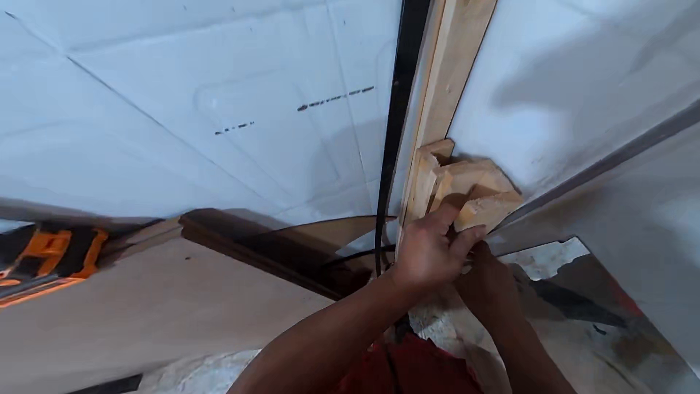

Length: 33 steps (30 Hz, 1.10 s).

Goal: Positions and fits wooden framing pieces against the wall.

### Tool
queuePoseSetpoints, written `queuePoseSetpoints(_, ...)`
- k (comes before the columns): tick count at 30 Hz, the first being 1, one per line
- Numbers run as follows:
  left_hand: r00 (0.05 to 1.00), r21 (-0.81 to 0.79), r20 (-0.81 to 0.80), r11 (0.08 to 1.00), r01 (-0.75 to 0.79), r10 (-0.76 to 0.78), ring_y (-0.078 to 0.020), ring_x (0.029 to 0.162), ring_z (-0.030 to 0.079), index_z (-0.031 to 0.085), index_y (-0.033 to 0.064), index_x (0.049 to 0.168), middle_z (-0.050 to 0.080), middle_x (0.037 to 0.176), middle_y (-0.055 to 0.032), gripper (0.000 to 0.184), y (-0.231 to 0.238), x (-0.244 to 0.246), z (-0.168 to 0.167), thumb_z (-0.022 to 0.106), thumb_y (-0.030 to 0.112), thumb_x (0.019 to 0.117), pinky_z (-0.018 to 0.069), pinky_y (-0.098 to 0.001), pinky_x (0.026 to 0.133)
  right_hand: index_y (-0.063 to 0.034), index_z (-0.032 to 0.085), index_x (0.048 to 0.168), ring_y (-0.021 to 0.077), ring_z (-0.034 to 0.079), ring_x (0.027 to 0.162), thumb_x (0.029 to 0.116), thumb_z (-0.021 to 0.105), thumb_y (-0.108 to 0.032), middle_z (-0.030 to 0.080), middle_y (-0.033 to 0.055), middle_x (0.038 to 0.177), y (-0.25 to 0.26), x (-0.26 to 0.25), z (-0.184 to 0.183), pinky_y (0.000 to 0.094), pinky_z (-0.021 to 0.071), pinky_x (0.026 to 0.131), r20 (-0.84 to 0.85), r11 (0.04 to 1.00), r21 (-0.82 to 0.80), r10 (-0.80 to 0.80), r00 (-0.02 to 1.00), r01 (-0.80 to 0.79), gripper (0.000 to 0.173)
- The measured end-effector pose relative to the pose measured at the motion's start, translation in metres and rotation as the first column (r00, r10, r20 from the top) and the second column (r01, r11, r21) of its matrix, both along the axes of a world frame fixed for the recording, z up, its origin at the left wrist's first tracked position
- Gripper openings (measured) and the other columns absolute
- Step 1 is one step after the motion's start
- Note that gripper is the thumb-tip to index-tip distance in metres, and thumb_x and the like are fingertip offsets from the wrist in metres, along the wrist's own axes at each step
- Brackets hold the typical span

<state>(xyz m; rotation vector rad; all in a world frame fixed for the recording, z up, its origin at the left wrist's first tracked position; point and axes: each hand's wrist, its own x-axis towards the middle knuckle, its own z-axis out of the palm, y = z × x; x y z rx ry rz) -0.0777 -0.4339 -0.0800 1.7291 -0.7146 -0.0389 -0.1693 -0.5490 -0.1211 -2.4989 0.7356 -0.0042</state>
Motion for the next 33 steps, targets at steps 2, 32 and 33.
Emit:
queuePoseSetpoints(2, 0.999, -0.075, 0.024, 0.996, -0.040, 0.042, -0.0112, 0.081, 0.074, 0.069, 0.0037, 0.106, 0.075, 0.093, -0.0036, 0.022, -0.001, 0.000, -0.002, 0.077, 0.021, 0.0940, 0.0664, -0.0333, 0.075, -0.0005, 0.056, 0.135, 0.0387, 0.072, 0.087, 0.0855, 0.073, -0.060, 0.073, 0.0187, 0.098, 0.002, 0.003, 0.001, 0.0613, 0.0571, 0.074, -0.121, 0.998, -0.052, 0.024, 0.992, -0.030, 0.080)
queuePoseSetpoints(32, 0.869, 0.385, -0.285, 0.879, -0.283, 0.405, -0.0294, 0.113, 0.068, 0.068, 0.0075, 0.127, 0.072, 0.119, -0.0138, 0.042, 0.026, 0.112, -0.038, 0.049, 0.040, 0.1090, 0.0523, -0.0570, 0.101, -0.0057, 0.055, 0.146, 0.0376, 0.067, 0.119, 0.0865, 0.049, -0.084, 0.070, 0.0192, 0.126, 0.011, -0.034, -0.048, 0.0592, 0.0514, 0.100, -0.461, 0.985, 0.173, 0.092, 0.882, -0.013, 0.099)
queuePoseSetpoints(33, 0.823, 0.179, -0.403, 0.916, -0.358, 0.400, -0.0249, 0.116, 0.067, 0.063, 0.0072, 0.134, 0.070, 0.125, -0.0125, 0.047, 0.026, 0.092, -0.038, 0.041, 0.042, 0.1111, 0.0526, -0.0507, 0.103, -0.0075, 0.055, 0.147, 0.0375, 0.068, 0.116, 0.0855, 0.049, -0.086, 0.071, 0.0189, 0.124, 0.013, -0.030, -0.047, 0.0595, 0.0523, 0.098, -0.447, 0.986, 0.165, 0.097, 0.889, -0.024, 0.099)
